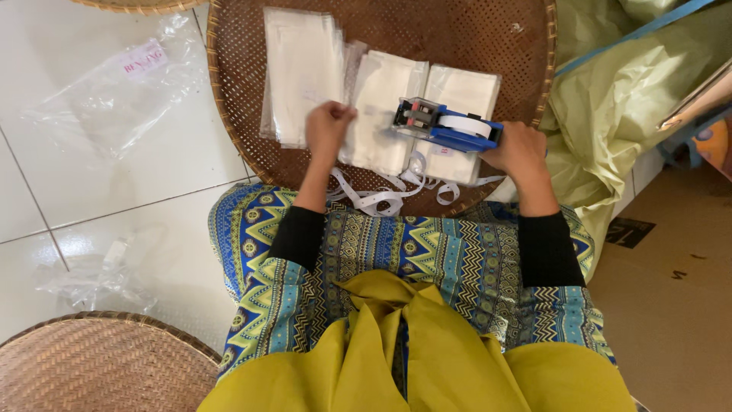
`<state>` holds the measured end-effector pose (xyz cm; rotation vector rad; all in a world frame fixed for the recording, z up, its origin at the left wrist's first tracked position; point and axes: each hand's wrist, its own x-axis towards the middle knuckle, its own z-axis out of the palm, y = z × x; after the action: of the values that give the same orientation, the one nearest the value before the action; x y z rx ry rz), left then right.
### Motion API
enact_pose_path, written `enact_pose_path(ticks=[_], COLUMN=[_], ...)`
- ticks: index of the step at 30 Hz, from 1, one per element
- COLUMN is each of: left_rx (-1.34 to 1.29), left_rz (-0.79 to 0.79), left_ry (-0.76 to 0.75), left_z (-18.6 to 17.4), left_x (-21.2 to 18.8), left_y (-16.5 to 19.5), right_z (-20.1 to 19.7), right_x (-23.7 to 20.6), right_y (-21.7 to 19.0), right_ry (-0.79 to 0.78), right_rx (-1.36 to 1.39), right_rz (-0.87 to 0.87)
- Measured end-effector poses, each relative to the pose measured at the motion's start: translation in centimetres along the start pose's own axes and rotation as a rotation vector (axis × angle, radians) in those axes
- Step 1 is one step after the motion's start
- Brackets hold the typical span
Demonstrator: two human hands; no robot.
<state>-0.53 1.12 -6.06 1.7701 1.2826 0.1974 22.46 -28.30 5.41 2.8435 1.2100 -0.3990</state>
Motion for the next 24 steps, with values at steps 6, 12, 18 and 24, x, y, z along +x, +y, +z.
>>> enact_pose_path(ticks=[6, 12, 18, 24], left_rx=[0.114, 0.499, 0.322, 0.309], left_rz=[0.115, 0.314, 0.379, 0.343], left_ry=[0.444, 1.038, 0.219, 0.077], left_z=[-7.0, -8.8, -2.7, -0.3], left_x=[2.7, 1.4, -1.7, -0.9], left_y=[-2.7, -0.9, 2.2, 0.7], right_z=[0.4, 0.0, -0.3, -0.4], right_x=[0.4, 0.2, 0.0, 0.1], right_y=[0.2, -0.2, 0.0, 0.4], right_ry=[-0.005, -0.042, 0.009, -0.036], right_rx=[0.049, -0.025, 0.086, 0.076], right_rz=[-0.013, 0.016, -0.045, -0.024])
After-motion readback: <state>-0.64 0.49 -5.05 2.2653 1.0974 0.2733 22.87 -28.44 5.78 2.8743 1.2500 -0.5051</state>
